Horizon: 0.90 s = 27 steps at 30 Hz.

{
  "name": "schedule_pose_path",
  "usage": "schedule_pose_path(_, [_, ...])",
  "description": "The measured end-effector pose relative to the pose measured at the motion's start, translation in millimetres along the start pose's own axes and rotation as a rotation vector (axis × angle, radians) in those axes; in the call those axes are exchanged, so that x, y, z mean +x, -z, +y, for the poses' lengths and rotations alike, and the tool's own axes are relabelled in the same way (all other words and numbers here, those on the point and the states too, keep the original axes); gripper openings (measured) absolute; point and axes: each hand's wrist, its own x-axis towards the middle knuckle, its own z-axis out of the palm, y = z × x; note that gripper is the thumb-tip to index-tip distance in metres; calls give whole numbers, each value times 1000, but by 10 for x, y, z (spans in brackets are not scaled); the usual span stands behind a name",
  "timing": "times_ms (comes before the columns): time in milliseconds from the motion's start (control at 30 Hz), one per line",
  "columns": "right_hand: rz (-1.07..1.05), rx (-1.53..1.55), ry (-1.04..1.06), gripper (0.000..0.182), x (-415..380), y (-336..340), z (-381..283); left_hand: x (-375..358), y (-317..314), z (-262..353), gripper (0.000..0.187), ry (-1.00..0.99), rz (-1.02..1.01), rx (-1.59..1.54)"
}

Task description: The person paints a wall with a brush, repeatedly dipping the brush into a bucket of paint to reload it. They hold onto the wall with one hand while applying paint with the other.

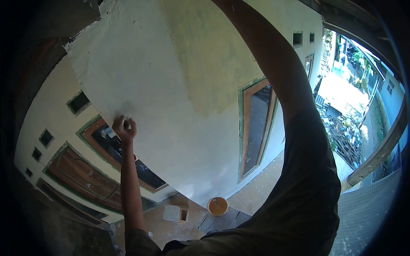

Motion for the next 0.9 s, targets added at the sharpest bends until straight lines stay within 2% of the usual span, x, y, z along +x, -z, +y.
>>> schedule_pose_path(100, [-311, -42, -222, 32, -358, -70, -266, 31, 8, 12, 14, -17, 14, -8])
schedule_pose_path(133, [-180, -154, -84, 33, -533, -252, -216, 26, 5, 11, 14, -28, 21, -3])
schedule_pose_path(200, [-157, -49, -19, 27, -951, -362, -219, -6, -3, -15, 15, -12, 14, -14])
schedule_pose_path(267, [-230, -99, 18, 23, -1367, -392, -240, -32, 1, -36, 15, 6, 2, -22])
schedule_pose_path(333, [-382, -73, -26, 24, -1762, -340, -312, -31, -4, -29, 17, 17, 5, -18])
schedule_pose_path(367, [-451, -73, -54, 24, -1957, -292, -376, -15, -28, -25, 17, -28, 77, -20])
schedule_pose_path(467, [-584, -69, -84, 25, -2568, -264, -440, -6, -10, -1, 17, 14, 44, -31])
schedule_pose_path(600, [-980, -81, -108, 29, -3205, -241, -500, -18, -8, -22, 16, 7, 34, -13])
schedule_pose_path(733, [-1110, -28, -137, 33, -3299, -240, -489, -19, 13, -33, 14, 7, -8, -13])
schedule_pose_path(800, [-1346, 35, -259, 32, -3137, -319, -490, -13, 23, -32, 14, -11, -14, -10])
schedule_pose_path(900, [-1301, -1, -209, 36, -2797, -456, -459, -4, 15, -18, 13, 22, -20, -43])
